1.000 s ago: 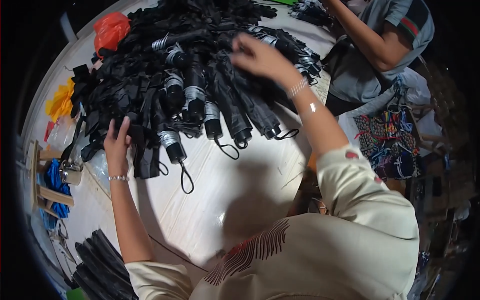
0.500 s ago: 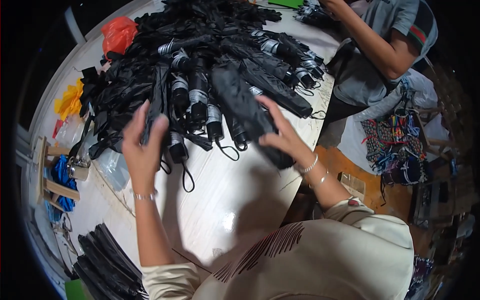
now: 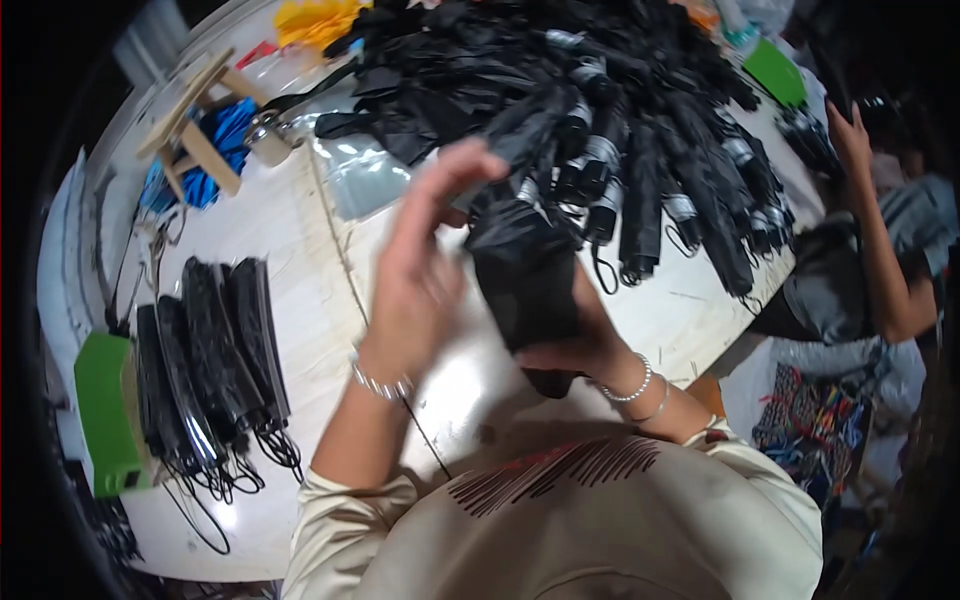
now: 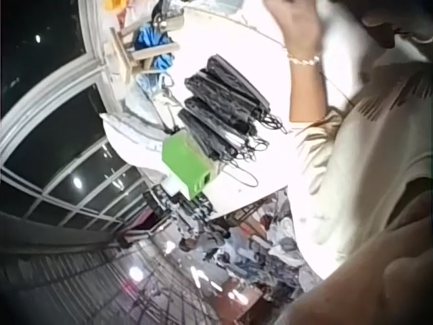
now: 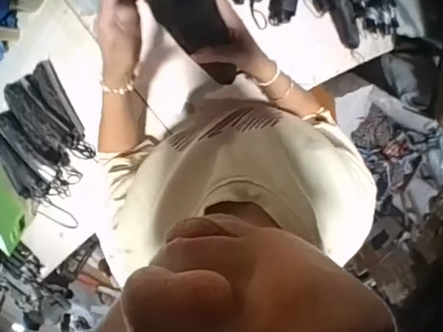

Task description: Placing umbrellas into plastic protective sleeves and organizing them for shipment.

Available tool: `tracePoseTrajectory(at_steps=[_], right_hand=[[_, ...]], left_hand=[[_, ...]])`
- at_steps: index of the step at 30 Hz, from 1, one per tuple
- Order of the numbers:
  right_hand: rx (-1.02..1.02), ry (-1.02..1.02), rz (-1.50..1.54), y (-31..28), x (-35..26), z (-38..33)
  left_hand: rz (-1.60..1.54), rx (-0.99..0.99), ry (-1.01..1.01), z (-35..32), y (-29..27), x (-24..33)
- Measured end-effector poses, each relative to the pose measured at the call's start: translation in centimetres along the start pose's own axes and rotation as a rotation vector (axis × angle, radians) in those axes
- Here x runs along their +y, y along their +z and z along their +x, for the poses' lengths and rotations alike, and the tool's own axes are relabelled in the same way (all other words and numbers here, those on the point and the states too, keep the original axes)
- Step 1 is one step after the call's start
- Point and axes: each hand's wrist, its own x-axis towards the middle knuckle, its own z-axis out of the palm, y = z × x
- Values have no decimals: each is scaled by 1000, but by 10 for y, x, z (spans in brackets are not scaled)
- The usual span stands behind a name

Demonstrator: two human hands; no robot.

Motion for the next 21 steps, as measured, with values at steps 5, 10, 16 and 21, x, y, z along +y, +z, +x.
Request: tracePoseTrajectory(at_steps=[5, 10, 16, 21], right_hand=[[-115, -102, -524, -13, -3, 6], [-318, 394, -933, -20, 1, 7], [-252, 326, -1139, -36, 19, 8], [-226, 8, -1483, -31, 22, 23]], left_hand=[[935, 178, 69, 46, -146, -112], [1251, -58, 11, 60, -180, -150], [1273, -33, 44, 59, -182, -145], [1298, -44, 3, 54, -180, -130]])
